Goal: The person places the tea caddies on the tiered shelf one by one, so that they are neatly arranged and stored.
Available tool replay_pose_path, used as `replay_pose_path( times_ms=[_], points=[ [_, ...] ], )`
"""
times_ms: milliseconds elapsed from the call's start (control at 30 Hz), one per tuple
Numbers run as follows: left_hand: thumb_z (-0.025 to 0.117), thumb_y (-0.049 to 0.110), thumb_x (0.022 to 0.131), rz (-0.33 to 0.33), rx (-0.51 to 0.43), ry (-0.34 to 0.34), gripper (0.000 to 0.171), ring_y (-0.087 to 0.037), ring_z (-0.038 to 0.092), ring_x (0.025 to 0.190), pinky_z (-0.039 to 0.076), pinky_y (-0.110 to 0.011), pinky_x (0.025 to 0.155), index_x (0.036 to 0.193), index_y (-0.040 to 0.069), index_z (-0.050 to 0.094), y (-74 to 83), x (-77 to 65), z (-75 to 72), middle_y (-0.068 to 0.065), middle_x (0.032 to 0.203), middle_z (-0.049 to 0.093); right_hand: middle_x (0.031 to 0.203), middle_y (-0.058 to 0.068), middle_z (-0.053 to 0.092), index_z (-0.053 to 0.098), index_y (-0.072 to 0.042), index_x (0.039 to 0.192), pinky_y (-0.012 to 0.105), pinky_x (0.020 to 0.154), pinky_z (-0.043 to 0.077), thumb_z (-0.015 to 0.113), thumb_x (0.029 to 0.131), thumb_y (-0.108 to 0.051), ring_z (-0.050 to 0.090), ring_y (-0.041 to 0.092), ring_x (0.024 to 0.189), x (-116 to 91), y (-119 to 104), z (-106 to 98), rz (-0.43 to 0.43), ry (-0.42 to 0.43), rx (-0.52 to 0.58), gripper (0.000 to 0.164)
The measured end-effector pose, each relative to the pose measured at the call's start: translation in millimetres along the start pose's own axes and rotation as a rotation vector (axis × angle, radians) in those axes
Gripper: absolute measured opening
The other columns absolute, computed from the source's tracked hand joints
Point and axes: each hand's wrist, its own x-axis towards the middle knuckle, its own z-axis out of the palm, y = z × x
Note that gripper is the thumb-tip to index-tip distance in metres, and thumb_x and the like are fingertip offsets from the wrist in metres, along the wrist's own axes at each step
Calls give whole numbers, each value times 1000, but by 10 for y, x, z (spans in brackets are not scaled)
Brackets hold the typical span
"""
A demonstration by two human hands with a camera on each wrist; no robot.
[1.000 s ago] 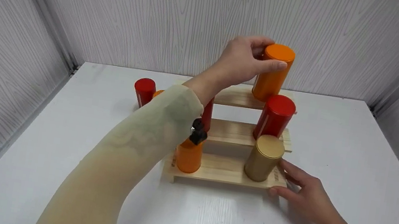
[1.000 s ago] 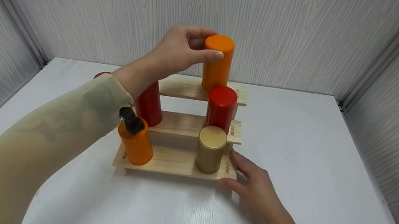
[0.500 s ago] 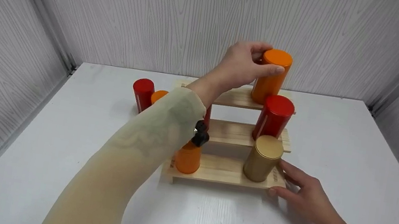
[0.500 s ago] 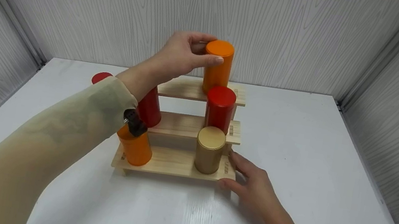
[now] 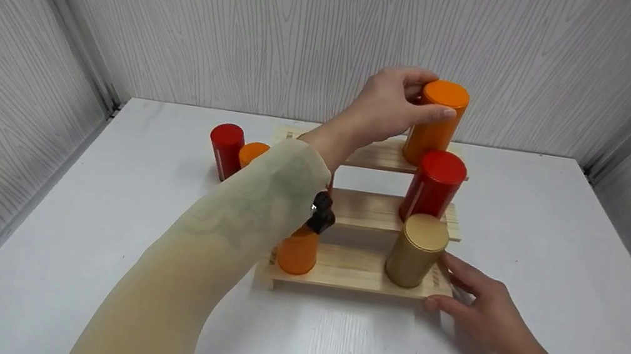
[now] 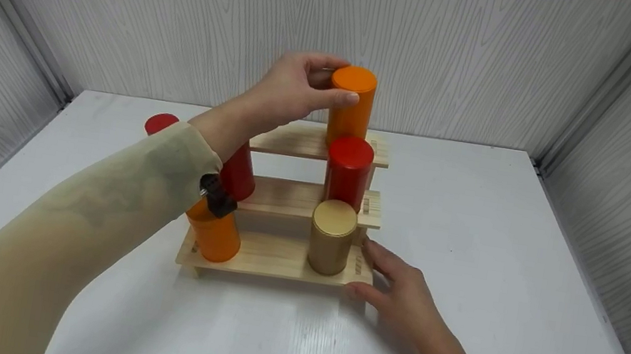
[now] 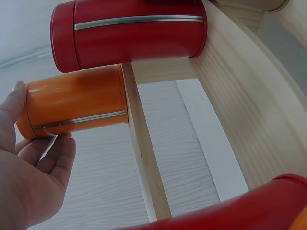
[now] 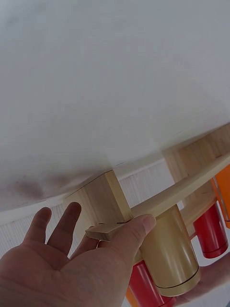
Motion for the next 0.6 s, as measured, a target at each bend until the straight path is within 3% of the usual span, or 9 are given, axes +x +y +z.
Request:
replay_pose_path(
  times_ms=[600],
  points=[
    [82,34,94,-60,8,-21,79,-7,58,134,48,-19,107,161,16,45,11,10,-13,2,153,57,160,8,50,49,-17,161,50,108,51,89,86,-41,55,34,142,14,26,19,-8,2,-5,88]
  ],
)
